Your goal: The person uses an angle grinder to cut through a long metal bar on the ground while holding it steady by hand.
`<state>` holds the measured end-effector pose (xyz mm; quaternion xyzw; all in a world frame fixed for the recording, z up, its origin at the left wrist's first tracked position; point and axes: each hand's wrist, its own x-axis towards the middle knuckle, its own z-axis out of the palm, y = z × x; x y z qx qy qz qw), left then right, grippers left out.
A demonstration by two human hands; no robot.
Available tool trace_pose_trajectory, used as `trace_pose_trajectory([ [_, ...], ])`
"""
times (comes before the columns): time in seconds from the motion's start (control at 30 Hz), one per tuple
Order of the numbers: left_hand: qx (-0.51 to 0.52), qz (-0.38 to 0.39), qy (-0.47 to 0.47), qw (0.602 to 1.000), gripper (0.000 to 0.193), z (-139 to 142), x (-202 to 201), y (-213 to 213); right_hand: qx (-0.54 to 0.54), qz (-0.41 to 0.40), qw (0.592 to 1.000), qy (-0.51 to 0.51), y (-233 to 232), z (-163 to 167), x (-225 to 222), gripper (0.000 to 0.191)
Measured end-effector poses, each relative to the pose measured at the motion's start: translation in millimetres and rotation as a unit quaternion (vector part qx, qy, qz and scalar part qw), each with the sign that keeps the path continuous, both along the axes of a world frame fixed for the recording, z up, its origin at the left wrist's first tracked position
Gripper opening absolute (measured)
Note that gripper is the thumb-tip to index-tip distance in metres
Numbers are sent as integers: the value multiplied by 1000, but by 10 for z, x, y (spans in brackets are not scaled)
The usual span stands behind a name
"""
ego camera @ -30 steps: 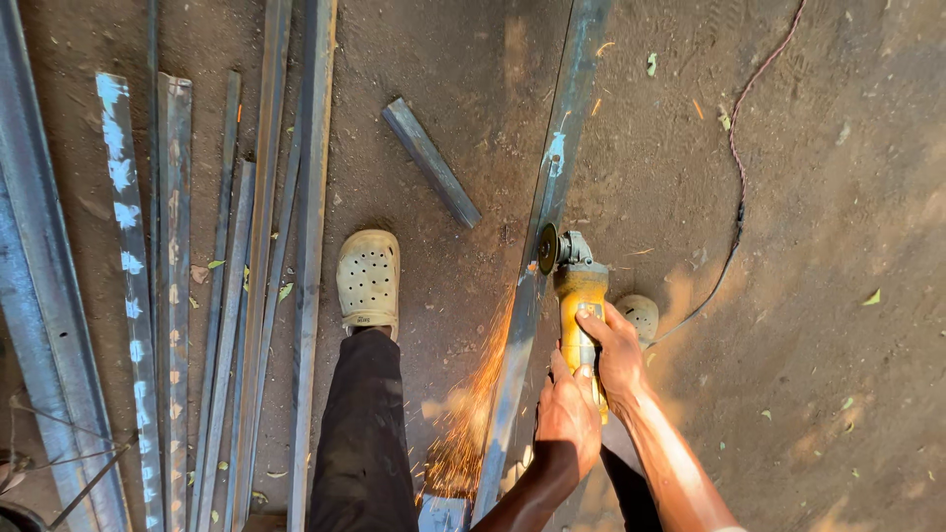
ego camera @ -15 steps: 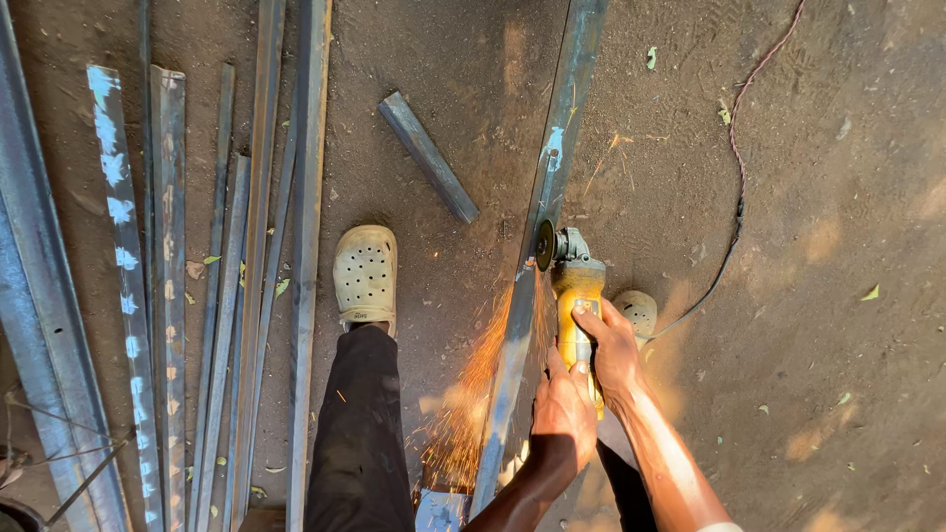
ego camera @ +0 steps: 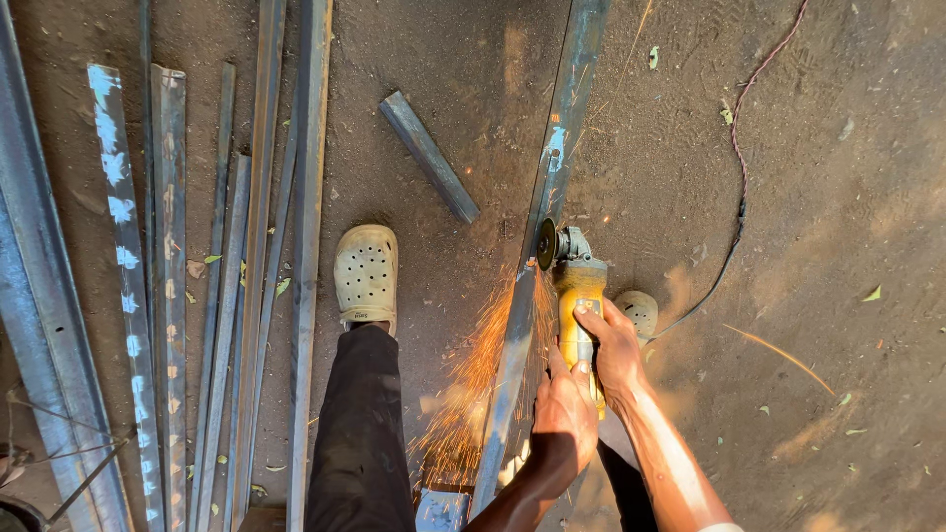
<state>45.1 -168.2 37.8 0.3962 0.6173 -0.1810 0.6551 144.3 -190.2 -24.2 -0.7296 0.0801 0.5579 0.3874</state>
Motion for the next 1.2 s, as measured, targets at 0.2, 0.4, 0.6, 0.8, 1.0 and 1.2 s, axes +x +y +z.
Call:
trace_pose_trajectory([
  [0.2, -19, 28, 5, 999, 55, -40, 27, -5, -3, -4, 1000, -1, 11, -3, 14, 32],
  [0.4, 58, 34, -40, 997, 54, -18, 20, 52, -9, -13, 1000, 0, 73, -21, 55, 30],
  [0.6, 15, 17, -30, 999, 55, 57, 92, 240, 0, -35, 999, 4, 164, -14, 125, 29],
  [0.8, 103, 41, -75, 991, 56, 12, 124, 258, 9, -20, 1000, -11, 245, -96, 217, 28],
  [1.0, 74, 52, -80, 993, 58, -79, 201, 318, 5, -25, 1000, -4, 368, -117, 328, 30],
  [1.2, 6, 19, -29, 999, 57, -58, 358, 527, 11, 21, 999, -42, 524, -89, 446, 36],
])
